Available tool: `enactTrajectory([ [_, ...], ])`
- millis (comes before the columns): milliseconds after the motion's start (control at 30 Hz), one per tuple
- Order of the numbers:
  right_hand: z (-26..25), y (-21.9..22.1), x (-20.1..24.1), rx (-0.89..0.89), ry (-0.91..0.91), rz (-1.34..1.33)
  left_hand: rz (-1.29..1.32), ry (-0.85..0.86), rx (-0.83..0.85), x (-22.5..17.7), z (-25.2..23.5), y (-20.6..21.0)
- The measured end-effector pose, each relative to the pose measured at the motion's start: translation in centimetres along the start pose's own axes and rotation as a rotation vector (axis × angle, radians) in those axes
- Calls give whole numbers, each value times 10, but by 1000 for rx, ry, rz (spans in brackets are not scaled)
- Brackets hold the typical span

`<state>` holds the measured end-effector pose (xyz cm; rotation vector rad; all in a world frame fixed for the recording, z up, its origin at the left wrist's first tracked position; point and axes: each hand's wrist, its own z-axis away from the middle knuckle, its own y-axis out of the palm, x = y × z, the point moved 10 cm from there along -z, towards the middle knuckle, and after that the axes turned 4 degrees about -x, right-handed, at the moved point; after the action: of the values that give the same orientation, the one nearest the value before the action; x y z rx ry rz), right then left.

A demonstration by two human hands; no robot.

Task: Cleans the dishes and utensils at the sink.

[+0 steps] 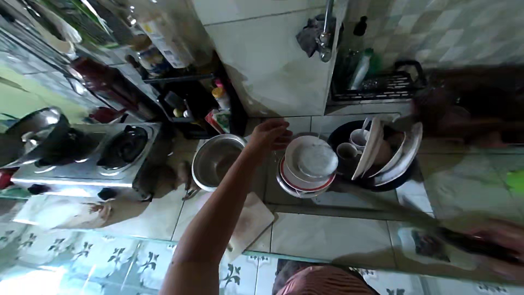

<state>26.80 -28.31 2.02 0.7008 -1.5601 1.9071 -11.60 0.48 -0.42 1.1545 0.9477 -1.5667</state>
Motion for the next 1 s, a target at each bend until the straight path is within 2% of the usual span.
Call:
enactTrajectory([
  [67,-49,82,23,73,-124,0,-37,2,30,0,4,-1],
  [167,-107,219,70,298,-212,68,-114,-1,63,-1,9,7],
  [233,-133,290,98,344,-353,88,-155,-16,79,-1,10,16],
  [333,-151,360,124,382,-424,114,-186,-44,113,1,8,35],
  [433,-156,388,132,393,-403,164,-186,-32,170,-1,3,60],
  [467,-159,383,134,359,-388,160,-189,-25,190,-3,-1,67],
  [533,-167,342,133,194,-326,120,-204,1,225,-7,-7,77],
  [700,-198,157,75,-396,-10,140,-165,2,209,-9,-26,82],
  [767,-211,96,49,-531,144,157,-105,-20,193,-5,-33,86],
  [867,-238,54,19,-567,338,268,-23,-30,172,0,-47,97],
  [1000,-264,54,3,-457,493,397,32,-9,152,-6,-58,106],
])
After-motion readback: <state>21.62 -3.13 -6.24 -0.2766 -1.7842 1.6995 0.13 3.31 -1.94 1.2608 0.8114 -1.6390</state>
